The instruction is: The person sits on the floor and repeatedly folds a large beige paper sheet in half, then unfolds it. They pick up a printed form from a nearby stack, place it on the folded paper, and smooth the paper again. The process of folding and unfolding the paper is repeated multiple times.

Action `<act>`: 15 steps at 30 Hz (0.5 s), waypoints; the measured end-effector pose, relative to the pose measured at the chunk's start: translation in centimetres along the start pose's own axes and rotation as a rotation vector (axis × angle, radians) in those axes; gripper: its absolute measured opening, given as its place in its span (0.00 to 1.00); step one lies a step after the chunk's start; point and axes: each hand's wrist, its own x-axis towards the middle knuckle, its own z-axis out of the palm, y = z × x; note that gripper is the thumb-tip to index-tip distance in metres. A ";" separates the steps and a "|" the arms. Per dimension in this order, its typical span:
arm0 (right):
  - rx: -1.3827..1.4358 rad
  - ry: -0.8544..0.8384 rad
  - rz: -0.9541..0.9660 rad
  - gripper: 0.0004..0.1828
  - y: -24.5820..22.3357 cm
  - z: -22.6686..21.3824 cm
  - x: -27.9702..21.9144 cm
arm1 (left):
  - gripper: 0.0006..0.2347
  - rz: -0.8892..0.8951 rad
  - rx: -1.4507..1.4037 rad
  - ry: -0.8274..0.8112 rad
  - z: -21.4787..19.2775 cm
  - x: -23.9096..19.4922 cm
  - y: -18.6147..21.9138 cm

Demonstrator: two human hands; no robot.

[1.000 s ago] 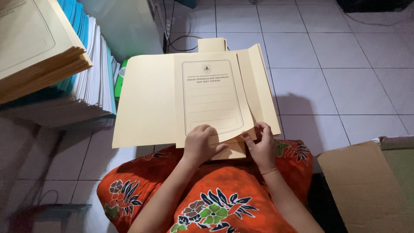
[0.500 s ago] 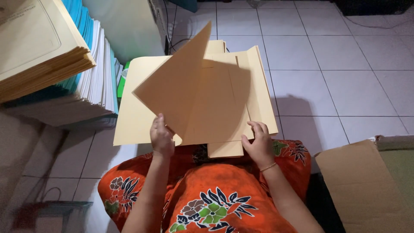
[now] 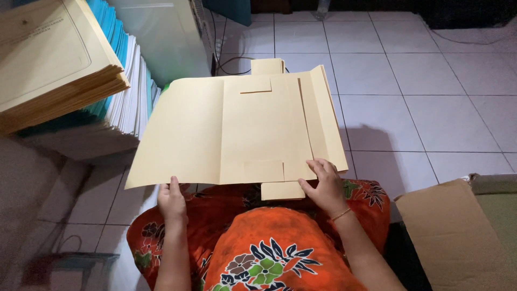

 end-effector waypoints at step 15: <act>-0.109 0.140 0.094 0.15 0.8 -3.4 0.1 | 0.11 -0.068 0.094 -0.229 4.2 -2.1 6.0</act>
